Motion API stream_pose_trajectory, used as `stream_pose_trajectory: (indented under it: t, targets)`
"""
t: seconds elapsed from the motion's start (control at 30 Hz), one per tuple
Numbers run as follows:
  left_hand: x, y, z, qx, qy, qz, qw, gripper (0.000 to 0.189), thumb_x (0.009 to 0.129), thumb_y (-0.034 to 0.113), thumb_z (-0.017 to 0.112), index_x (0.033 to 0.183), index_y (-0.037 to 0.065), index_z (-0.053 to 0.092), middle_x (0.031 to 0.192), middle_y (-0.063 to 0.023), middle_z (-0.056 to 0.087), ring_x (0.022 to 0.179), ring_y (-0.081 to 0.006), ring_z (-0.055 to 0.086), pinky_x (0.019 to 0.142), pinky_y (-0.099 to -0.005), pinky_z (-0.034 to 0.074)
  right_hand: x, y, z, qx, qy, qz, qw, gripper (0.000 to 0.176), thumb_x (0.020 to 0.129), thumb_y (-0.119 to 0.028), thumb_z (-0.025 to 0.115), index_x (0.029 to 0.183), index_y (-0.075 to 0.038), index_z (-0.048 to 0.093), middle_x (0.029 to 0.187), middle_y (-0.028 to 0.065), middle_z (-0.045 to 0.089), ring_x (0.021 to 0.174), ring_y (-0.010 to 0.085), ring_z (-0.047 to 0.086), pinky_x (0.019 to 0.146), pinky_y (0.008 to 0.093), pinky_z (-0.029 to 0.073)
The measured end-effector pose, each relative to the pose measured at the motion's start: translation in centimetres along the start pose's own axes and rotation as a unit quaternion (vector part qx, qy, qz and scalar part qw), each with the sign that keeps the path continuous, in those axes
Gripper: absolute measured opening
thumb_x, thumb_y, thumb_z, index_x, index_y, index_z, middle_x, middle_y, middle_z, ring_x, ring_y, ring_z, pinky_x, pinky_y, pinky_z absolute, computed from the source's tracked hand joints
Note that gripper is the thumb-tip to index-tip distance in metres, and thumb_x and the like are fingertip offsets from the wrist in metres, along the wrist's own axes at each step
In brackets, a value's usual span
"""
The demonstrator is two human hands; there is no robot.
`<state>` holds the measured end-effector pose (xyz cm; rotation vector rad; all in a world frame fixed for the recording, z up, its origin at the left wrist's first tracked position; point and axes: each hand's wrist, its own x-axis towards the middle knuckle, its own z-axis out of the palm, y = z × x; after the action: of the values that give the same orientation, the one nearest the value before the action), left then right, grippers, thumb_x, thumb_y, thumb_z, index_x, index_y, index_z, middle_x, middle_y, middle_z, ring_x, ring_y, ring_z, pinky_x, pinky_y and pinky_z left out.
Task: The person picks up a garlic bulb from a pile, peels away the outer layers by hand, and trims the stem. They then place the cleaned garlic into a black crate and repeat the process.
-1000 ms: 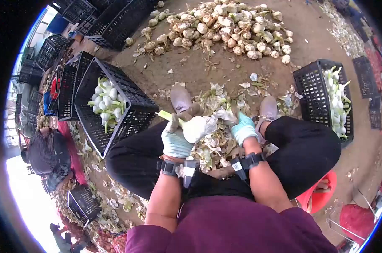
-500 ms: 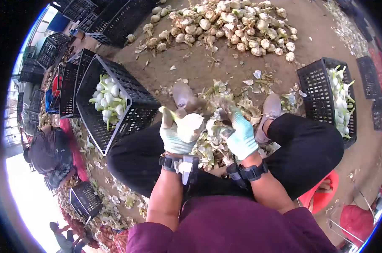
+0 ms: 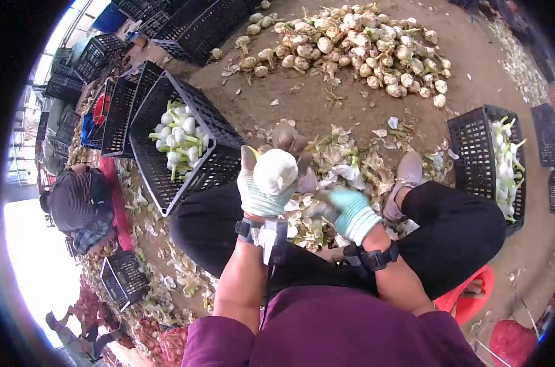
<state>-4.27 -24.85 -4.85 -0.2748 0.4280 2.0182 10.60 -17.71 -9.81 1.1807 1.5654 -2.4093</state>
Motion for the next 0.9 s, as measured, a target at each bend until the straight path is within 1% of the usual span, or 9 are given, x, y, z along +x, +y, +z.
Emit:
stream_pose_trajectory:
  t: [0.03, 0.1, 0.23, 0.27, 0.3, 0.5, 0.7, 0.73, 0.9]
  targets:
    - [0.0, -0.4, 1.0, -0.013, -0.190, -0.116, 0.975, 0.056, 0.073, 0.049, 0.058, 0.101, 0.002, 0.045, 0.108, -0.0160, 0.049, 0.097, -0.0348, 0.049, 0.078, -0.0474, 0.046, -0.4, 0.1, -1.3, -0.046, -0.016, -0.179, 0.983, 0.041, 0.066, 0.002, 0.061, 0.106, 0.000, 0.052, 0.091, 0.0123, 0.057, 0.081, 0.0230, 0.058, 0.067, 0.0282, 0.049]
    - [-0.2, -0.6, -0.8, -0.029, -0.007, -0.122, 0.992, 0.053, 0.075, 0.048, 0.055, 0.102, 0.003, 0.045, 0.107, -0.0162, 0.050, 0.098, -0.0353, 0.050, 0.077, -0.0468, 0.045, -2.0, -2.3, -1.7, -0.357, 0.164, -0.433, 0.811, 0.047, 0.066, 0.004, 0.059, 0.112, -0.002, 0.050, 0.101, 0.0134, 0.055, 0.088, 0.0218, 0.057, 0.071, 0.0270, 0.049]
    - [0.5, -2.4, -3.7, -0.035, 0.040, -0.138, 0.989, 0.046, 0.080, 0.045, 0.049, 0.098, 0.003, 0.049, 0.093, -0.0151, 0.057, 0.087, -0.0295, 0.057, 0.074, -0.0414, 0.048, -3.4, -4.8, 0.5, -0.336, 0.222, -0.491, 0.772, 0.044, 0.059, 0.003, 0.057, 0.102, -0.008, 0.058, 0.094, 0.0124, 0.056, 0.081, 0.0295, 0.056, 0.069, 0.0342, 0.047]
    - [0.5, -3.0, -3.6, -0.024, -0.005, -0.152, 0.988, 0.042, 0.081, 0.043, 0.049, 0.099, 0.004, 0.050, 0.090, -0.0156, 0.058, 0.081, -0.0288, 0.058, 0.071, -0.0409, 0.049, -2.7, -3.5, 1.7, -0.017, 0.152, -0.309, 0.939, 0.040, 0.058, 0.004, 0.057, 0.097, -0.008, 0.059, 0.090, 0.0104, 0.056, 0.079, 0.0304, 0.055, 0.069, 0.0342, 0.046]
    - [0.7, -3.3, -4.1, -0.027, -0.007, -0.152, 0.988, 0.042, 0.081, 0.043, 0.049, 0.099, 0.004, 0.050, 0.090, -0.0156, 0.058, 0.081, -0.0288, 0.058, 0.071, -0.0409, 0.049, -2.8, -3.7, 0.6, -0.326, 0.235, -0.496, 0.770, 0.035, 0.058, 0.003, 0.057, 0.091, -0.007, 0.059, 0.089, 0.0117, 0.057, 0.078, 0.0310, 0.055, 0.070, 0.0354, 0.046]
    - [0.4, -2.6, -3.0, 0.156, 0.164, -0.046, 0.973, 0.039, 0.081, 0.035, 0.054, 0.089, -0.002, 0.054, 0.079, -0.0151, 0.059, 0.071, -0.0238, 0.058, 0.064, -0.0333, 0.049, -1.6, -1.6, -2.0, -0.445, 0.157, -0.377, 0.797, 0.036, 0.060, 0.003, 0.057, 0.096, 0.001, 0.055, 0.097, 0.0193, 0.056, 0.089, 0.0339, 0.055, 0.074, 0.0359, 0.046]
    - [-0.8, -2.9, -1.4, 0.877, 0.009, 0.039, 0.479, 0.027, 0.073, 0.030, 0.059, 0.074, 0.004, 0.060, 0.065, -0.0165, 0.059, 0.062, -0.0297, 0.059, 0.057, -0.0356, 0.045, -1.4, -3.1, -1.9, -0.114, 0.134, -0.277, 0.945, 0.041, 0.068, -0.006, 0.062, 0.108, 0.000, 0.052, 0.106, 0.0189, 0.053, 0.092, 0.0330, 0.054, 0.073, 0.0352, 0.046]
    - [-0.9, -3.2, -1.1, 0.902, -0.010, 0.005, 0.431, 0.026, 0.072, 0.030, 0.058, 0.072, 0.005, 0.059, 0.069, -0.0179, 0.058, 0.067, -0.0347, 0.057, 0.059, -0.0394, 0.045, -2.2, -4.7, -1.7, -0.356, 0.249, -0.430, 0.791, 0.039, 0.066, -0.004, 0.061, 0.104, -0.004, 0.054, 0.101, 0.0164, 0.054, 0.083, 0.0290, 0.058, 0.071, 0.0335, 0.047]
    - [-1.0, -3.6, -1.2, 0.934, -0.067, 0.034, 0.350, 0.021, 0.072, 0.028, 0.054, 0.074, 0.008, 0.060, 0.072, -0.0166, 0.056, 0.067, -0.0339, 0.056, 0.060, -0.0414, 0.045, -1.2, -4.0, -1.8, -0.340, 0.227, -0.405, 0.817, 0.024, 0.063, -0.003, 0.058, 0.087, -0.003, 0.061, 0.084, 0.0144, 0.059, 0.075, 0.0300, 0.057, 0.065, 0.0336, 0.046]
